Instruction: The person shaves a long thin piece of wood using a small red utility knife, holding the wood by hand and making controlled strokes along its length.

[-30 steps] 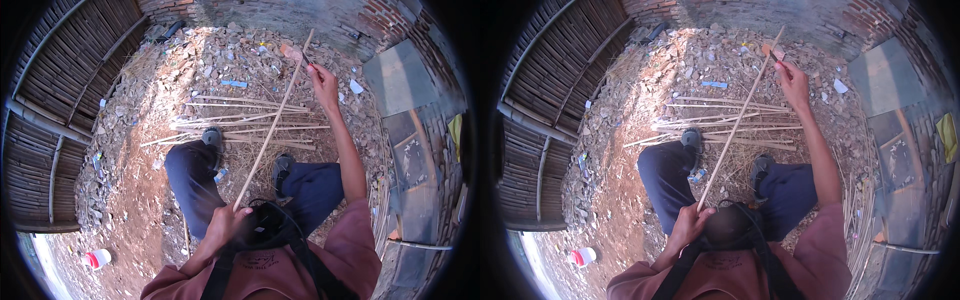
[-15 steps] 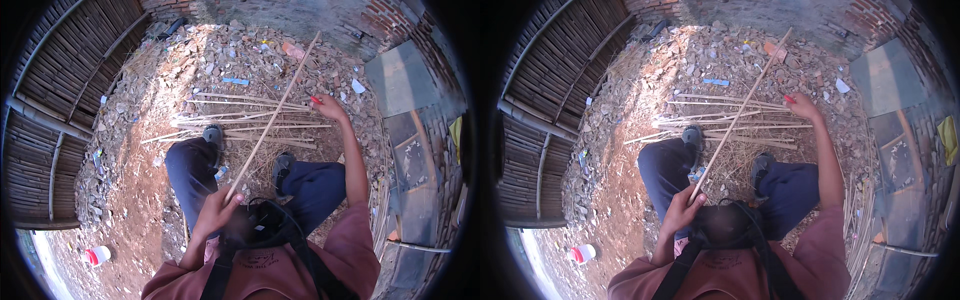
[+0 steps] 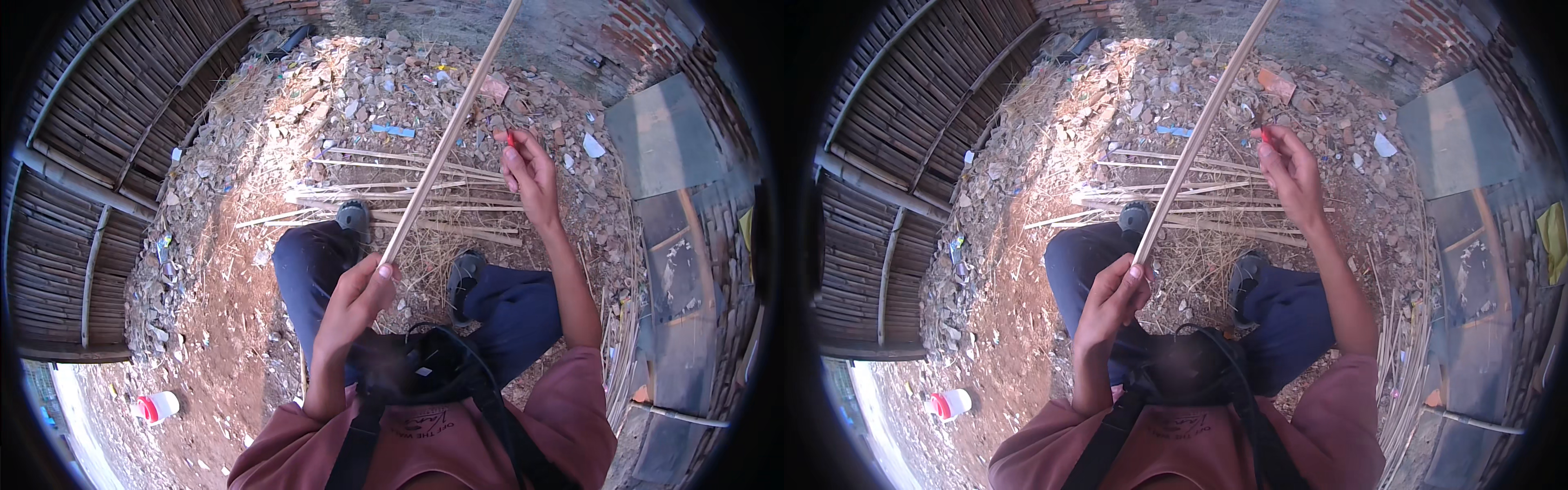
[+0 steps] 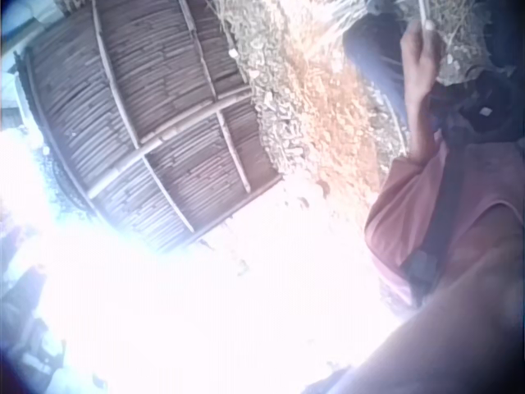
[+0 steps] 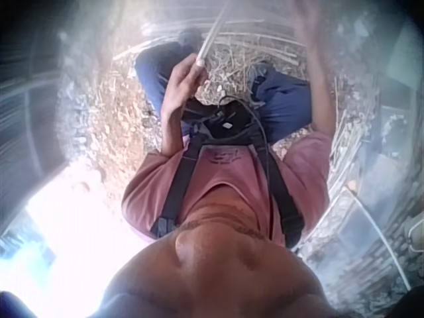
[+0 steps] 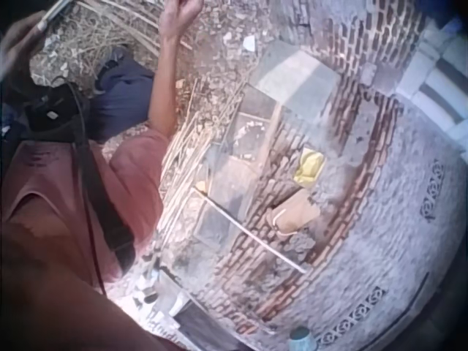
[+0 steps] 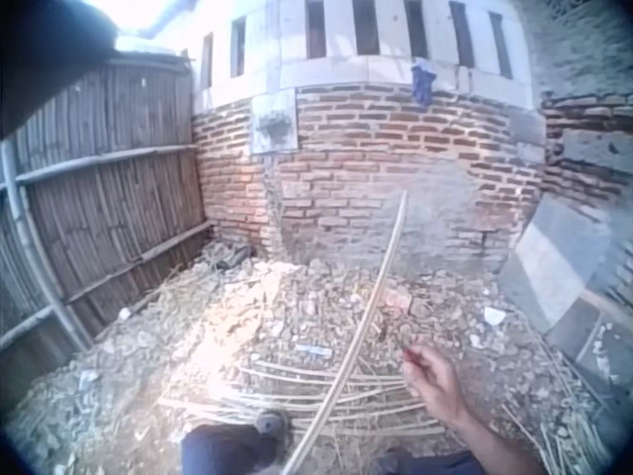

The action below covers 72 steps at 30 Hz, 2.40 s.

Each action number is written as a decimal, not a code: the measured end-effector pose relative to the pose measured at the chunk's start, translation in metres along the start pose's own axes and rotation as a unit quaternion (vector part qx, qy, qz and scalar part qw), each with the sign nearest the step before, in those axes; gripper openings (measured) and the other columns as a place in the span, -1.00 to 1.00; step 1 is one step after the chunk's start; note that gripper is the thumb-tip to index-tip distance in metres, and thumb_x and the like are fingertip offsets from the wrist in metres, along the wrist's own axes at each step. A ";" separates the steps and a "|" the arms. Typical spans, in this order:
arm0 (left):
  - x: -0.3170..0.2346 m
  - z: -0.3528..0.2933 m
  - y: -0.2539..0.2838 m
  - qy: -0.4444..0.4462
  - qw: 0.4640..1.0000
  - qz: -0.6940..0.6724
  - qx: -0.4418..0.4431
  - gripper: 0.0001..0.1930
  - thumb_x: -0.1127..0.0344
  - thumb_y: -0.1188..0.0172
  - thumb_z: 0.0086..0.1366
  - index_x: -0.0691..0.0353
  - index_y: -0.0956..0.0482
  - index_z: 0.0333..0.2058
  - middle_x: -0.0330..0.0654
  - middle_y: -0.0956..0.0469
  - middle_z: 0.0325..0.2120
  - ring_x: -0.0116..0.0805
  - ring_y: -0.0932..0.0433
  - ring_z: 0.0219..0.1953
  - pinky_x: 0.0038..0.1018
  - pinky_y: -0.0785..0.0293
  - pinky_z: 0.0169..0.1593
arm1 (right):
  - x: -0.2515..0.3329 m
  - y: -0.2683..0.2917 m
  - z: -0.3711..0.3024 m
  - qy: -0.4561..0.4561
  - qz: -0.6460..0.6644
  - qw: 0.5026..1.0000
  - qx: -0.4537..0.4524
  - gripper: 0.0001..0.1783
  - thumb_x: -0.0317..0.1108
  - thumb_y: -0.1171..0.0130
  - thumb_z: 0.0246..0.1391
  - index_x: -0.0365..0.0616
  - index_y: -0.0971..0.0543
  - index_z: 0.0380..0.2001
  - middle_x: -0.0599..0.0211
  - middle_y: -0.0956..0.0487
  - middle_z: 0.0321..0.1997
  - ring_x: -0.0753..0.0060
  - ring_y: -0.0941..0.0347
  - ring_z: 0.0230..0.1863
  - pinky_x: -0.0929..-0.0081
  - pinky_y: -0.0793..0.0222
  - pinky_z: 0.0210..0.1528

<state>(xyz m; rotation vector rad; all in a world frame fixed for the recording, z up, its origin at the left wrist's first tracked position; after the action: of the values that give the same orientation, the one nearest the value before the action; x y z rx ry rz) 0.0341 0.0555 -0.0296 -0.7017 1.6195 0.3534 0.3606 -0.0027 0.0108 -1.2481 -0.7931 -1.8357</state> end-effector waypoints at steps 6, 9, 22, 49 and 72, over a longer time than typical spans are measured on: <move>-0.013 0.006 -0.011 0.003 1.000 -0.008 0.022 -0.65 0.06 0.06 0.69 0.22 -0.53 -0.13 -0.38 -0.43 -0.58 -0.69 -0.29 -0.58 -0.62 -0.15 -0.52 | 0.023 -0.050 -0.024 0.102 -0.162 0.979 0.069 -0.64 -0.19 -0.29 0.39 -0.26 -0.60 0.04 0.46 -0.60 -0.33 0.68 -0.37 -0.43 0.58 -0.25 -0.38; -0.014 0.008 -0.012 0.002 0.999 -0.030 0.037 -0.65 0.06 0.07 0.69 0.21 -0.52 -0.13 -0.37 -0.43 -0.59 -0.68 -0.28 -0.60 -0.62 -0.13 -0.53 | 0.021 -0.065 -0.034 0.088 -0.147 0.979 0.106 -0.65 -0.16 -0.31 0.36 -0.26 -0.62 -0.04 0.40 -0.59 -0.38 0.63 -0.39 -0.44 0.53 -0.27 -0.38; -0.015 0.014 -0.011 -0.061 0.998 -0.011 0.007 -0.81 0.22 -0.27 0.53 0.15 -0.46 -0.11 -0.50 -0.30 -0.59 -0.77 -0.20 -0.55 -0.67 -0.04 -0.48 | 0.015 -0.109 -0.062 0.134 -0.159 0.954 0.218 -0.66 -0.20 -0.40 0.29 -0.29 -0.64 -0.11 0.14 -0.70 -0.31 0.24 -0.68 -0.38 0.35 -0.55 -0.33; -0.008 0.020 -0.007 -0.093 0.995 -0.044 -0.012 -0.53 0.61 -0.35 0.37 0.18 -0.22 0.03 -0.35 -0.51 -0.40 -0.78 -0.33 -0.43 -0.73 -0.24 -0.36 | 0.018 -0.127 -0.075 0.201 -0.201 0.939 0.194 -0.68 -0.25 -0.43 0.20 -0.14 -0.67 -0.05 0.20 -0.75 -0.26 0.16 -0.75 -0.36 0.29 -0.63 -0.40; -0.002 0.026 -0.007 -0.138 0.981 0.072 -0.116 -0.66 0.39 -0.42 0.41 0.32 -0.38 -0.10 -0.25 -0.62 -0.37 -0.67 -0.48 -0.27 -0.60 -0.47 -0.22 | 0.019 -0.125 -0.073 0.160 -0.204 0.952 0.163 -0.68 -0.30 -0.42 0.19 -0.21 -0.71 -0.03 0.10 -0.77 -0.23 0.09 -0.75 -0.34 0.28 -0.64 -0.34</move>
<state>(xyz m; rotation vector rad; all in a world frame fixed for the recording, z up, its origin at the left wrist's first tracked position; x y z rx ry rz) 0.0594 0.0659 -0.0312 -0.6784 1.3785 0.7236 0.2156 -0.0033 -0.0042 -0.5821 -1.1730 -2.0511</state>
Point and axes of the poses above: each hand's wrist, its own z-axis towards the middle knuckle, its own y-axis out of the back of the hand, x = y × z, the point moved 5 cm from there along z, towards the middle knuckle
